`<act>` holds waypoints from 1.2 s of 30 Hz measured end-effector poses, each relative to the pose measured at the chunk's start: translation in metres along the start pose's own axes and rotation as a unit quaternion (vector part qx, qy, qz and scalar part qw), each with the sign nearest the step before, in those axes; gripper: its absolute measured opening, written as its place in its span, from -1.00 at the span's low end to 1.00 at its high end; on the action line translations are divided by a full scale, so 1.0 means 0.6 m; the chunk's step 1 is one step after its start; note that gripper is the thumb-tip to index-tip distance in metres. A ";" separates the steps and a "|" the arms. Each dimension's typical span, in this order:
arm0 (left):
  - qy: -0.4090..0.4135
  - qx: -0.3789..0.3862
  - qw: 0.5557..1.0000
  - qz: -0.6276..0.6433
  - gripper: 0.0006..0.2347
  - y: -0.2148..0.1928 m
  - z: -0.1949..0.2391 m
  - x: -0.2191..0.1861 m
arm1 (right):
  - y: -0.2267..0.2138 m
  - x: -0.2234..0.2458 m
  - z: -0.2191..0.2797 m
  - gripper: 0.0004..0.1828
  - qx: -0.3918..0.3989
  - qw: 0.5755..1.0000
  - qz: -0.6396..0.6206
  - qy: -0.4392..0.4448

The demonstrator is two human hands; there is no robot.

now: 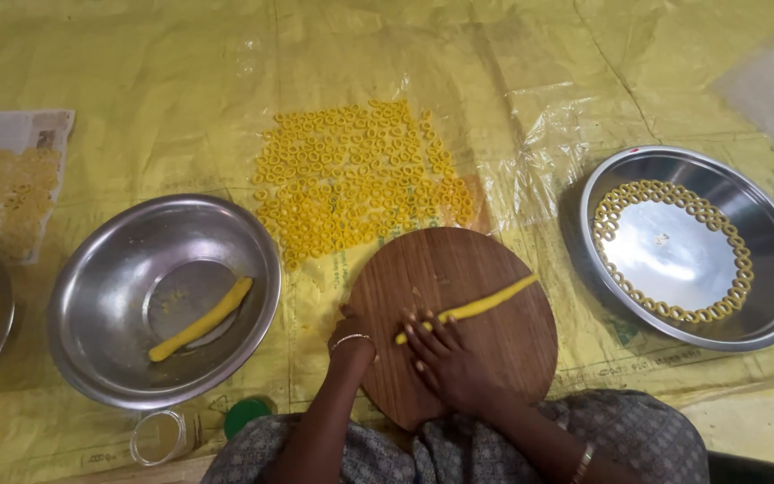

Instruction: The person kneads a yellow dough ball on a wooden board, then rolls it into a long cylindrical log. The person then cuts the log into smaller pieces and continues rolling them into thinner logs.

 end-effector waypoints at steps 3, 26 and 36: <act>0.000 0.002 1.000 0.006 0.16 0.000 -0.001 -0.001 | -0.024 -0.009 0.040 -0.42 0.113 0.985 -0.121 0.054; 0.014 -0.007 1.000 0.011 0.10 0.017 -0.025 -0.002 | 0.044 0.000 -0.130 -0.34 -0.062 0.998 0.011 0.001; 0.016 -0.019 1.000 0.017 0.12 0.016 -0.021 0.002 | 0.013 0.030 0.038 -0.32 -0.003 0.998 0.012 -0.058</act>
Point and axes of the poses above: each hand's wrist, its own z-axis away from the middle knuckle, its own y-axis out of the palm, x = y × z, the point moved 2 cm from there along -z, towards the middle knuckle, and after that the axes turned 5 degrees about y, right-handed, at the moved point
